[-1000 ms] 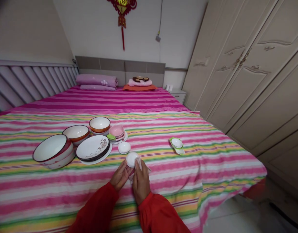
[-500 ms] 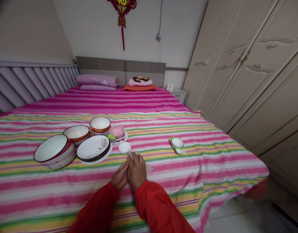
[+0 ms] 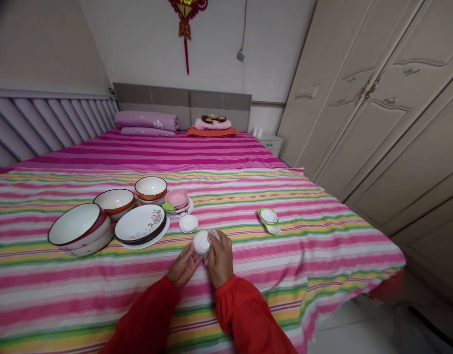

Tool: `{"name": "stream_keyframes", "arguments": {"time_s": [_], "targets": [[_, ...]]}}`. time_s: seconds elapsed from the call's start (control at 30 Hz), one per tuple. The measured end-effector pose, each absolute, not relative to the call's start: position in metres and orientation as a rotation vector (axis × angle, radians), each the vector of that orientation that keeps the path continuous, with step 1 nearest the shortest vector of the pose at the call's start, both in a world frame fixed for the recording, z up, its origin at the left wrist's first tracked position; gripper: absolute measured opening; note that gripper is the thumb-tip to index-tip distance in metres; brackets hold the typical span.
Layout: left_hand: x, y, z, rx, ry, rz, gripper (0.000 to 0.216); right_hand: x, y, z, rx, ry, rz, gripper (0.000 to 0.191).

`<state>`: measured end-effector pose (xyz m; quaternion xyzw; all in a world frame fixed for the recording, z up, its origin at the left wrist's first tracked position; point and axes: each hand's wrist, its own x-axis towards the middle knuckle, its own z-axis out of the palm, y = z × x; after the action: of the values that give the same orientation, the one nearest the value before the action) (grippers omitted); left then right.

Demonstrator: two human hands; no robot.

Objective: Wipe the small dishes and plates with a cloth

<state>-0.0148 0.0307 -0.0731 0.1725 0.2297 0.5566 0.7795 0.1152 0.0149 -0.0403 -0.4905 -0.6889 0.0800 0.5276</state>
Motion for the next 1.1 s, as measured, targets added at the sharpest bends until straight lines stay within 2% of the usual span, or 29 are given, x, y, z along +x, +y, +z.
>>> {"name": "stream_keyframes", "arguments": {"time_s": [0.23,0.47,0.7,0.83,0.93,1.03,1.1], "targets": [[-0.016,0.030,-0.074,0.363,0.485,1.222,0.028,0.097,-0.005,-0.042,-1.152,-1.836,-0.013,0.045],[-0.016,0.031,-0.074,0.358,0.477,1.188,0.038,0.118,0.000,-0.042,-1.082,-1.831,-0.119,0.049],[-0.016,0.031,-0.073,0.322,0.486,1.215,0.039,0.107,0.007,-0.039,-1.052,-1.816,-0.002,0.046],[-0.017,0.030,-0.070,0.301,0.486,1.212,0.039,0.113,0.004,-0.041,-1.033,-1.585,0.260,0.032],[-0.017,0.030,-0.069,0.305,0.483,1.180,0.041,0.121,0.010,-0.040,-1.116,-1.170,0.641,0.022],[-0.017,0.031,-0.070,0.338,0.484,1.163,0.042,0.123,0.019,-0.035,-1.068,-0.839,1.196,0.028],[-0.016,0.031,-0.071,0.380,0.473,1.163,0.044,0.120,0.022,-0.030,-1.009,-0.730,1.421,0.030]]}}
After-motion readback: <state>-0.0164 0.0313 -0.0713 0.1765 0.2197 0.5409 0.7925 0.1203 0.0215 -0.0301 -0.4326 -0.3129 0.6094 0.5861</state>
